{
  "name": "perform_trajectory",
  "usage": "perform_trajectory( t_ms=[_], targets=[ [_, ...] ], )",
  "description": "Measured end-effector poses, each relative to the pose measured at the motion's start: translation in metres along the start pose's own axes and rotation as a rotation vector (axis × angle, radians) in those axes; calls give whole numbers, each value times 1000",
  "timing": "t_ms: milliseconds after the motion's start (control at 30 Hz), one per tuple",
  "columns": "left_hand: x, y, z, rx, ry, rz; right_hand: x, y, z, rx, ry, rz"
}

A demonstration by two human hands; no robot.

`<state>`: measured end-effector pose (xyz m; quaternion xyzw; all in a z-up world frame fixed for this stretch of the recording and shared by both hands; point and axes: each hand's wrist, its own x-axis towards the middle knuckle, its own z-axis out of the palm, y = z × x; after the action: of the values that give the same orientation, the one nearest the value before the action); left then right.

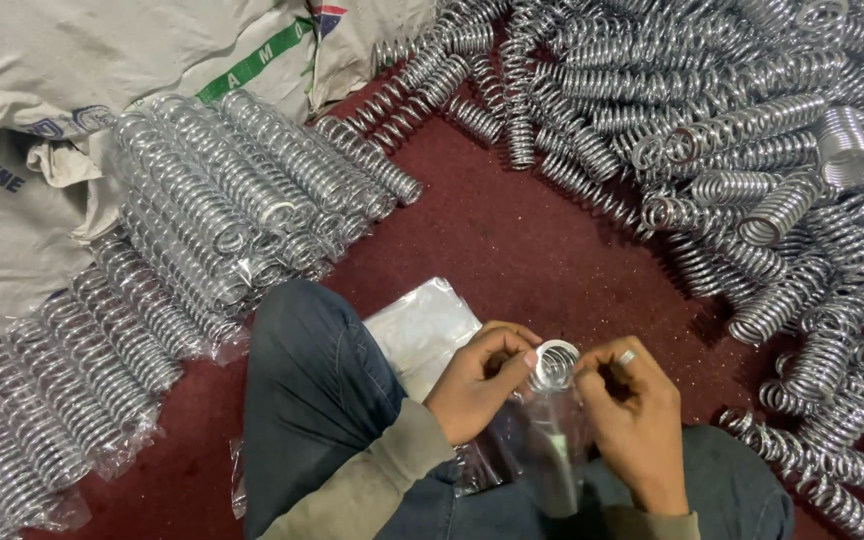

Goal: Packing individual metal springs into small plastic bags from a large pile on the floor.

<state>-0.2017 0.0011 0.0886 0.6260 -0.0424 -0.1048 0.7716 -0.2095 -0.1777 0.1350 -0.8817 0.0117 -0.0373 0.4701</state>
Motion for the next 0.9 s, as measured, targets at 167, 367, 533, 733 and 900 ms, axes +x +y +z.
perform_trajectory(
  t_ms=[167,367,533,733,900],
  targets=[
    [32,19,2,103,-15,-438,24,33,15,609,-71,390],
    [44,-38,-9,310,0,-547,26,58,35,465,-125,652],
    [43,-108,-22,356,29,-547,19,94,58,272,-189,641],
    [43,-143,-23,701,110,-447,16,90,61,110,-229,671],
    [30,-127,-15,782,117,-486,9,85,68,-22,-268,690]
  ],
)
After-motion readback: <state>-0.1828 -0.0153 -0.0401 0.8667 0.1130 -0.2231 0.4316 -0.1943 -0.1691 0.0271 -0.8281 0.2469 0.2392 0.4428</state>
